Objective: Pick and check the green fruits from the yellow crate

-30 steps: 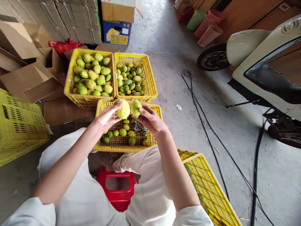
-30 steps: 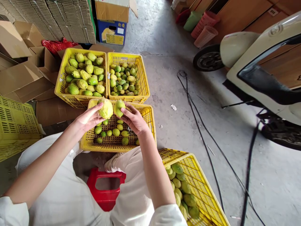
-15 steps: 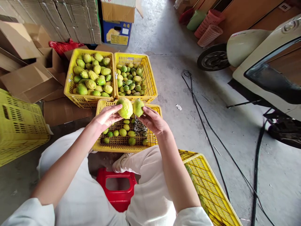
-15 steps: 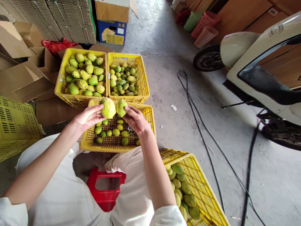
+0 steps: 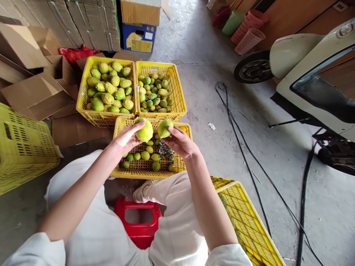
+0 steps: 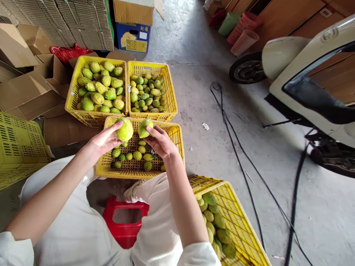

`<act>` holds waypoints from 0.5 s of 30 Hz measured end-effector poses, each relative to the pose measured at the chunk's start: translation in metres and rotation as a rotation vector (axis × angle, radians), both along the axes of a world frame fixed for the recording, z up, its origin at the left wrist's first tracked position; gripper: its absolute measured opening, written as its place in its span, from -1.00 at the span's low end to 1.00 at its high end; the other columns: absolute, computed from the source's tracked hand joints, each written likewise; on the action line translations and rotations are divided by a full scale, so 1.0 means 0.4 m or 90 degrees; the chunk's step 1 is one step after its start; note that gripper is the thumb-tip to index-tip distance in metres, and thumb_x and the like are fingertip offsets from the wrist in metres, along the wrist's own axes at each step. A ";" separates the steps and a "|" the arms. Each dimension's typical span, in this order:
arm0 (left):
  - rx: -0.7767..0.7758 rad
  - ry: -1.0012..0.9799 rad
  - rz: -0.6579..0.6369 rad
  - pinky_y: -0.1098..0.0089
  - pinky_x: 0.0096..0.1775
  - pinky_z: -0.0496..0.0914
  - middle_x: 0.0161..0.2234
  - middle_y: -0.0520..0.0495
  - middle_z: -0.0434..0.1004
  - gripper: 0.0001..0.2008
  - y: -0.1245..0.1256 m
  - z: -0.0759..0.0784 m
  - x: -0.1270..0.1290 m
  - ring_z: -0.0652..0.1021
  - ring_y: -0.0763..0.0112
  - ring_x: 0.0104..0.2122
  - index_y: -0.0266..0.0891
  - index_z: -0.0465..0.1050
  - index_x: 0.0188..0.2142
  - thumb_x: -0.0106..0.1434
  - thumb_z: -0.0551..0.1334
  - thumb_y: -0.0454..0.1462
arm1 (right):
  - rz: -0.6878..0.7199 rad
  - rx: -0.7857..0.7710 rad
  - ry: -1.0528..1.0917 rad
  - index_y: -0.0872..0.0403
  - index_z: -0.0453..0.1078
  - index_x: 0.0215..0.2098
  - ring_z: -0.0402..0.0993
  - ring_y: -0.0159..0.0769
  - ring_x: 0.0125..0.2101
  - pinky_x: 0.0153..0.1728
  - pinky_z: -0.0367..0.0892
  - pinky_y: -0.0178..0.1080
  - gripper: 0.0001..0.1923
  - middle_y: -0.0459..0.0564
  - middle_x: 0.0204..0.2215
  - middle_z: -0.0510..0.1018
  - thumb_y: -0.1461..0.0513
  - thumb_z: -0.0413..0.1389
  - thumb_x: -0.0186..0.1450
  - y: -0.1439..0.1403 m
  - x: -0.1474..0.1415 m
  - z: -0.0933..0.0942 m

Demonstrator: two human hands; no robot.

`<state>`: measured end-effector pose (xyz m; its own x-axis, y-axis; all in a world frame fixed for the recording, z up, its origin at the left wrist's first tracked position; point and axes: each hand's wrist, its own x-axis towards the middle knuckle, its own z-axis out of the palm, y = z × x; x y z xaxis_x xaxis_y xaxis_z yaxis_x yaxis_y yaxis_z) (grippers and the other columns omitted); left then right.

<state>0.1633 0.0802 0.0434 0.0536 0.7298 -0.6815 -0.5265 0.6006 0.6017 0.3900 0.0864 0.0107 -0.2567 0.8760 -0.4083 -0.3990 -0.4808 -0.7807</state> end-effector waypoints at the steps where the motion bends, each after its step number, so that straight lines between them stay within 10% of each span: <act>1: 0.004 0.003 -0.005 0.44 -0.32 0.60 -0.18 -0.18 0.85 -0.82 -0.001 -0.002 0.000 0.79 0.24 -0.21 -0.23 0.72 -0.26 0.31 0.66 -0.29 | -0.001 0.001 0.001 -0.09 0.74 -0.13 0.78 -0.05 0.12 0.23 0.71 -0.06 -0.39 -0.06 -0.09 0.84 -0.05 0.77 -0.05 0.000 -0.001 -0.002; 15: -0.033 -0.055 0.032 0.14 -0.04 0.77 -0.17 -0.28 0.81 -0.91 0.005 0.027 -0.001 0.81 -0.03 -0.01 -0.26 0.61 -0.18 0.35 0.33 -0.39 | -0.048 -0.029 -0.052 -0.07 0.73 -0.13 0.80 0.03 0.14 0.21 0.76 0.04 -0.54 0.05 -0.07 0.85 0.00 0.70 0.10 0.002 0.002 -0.023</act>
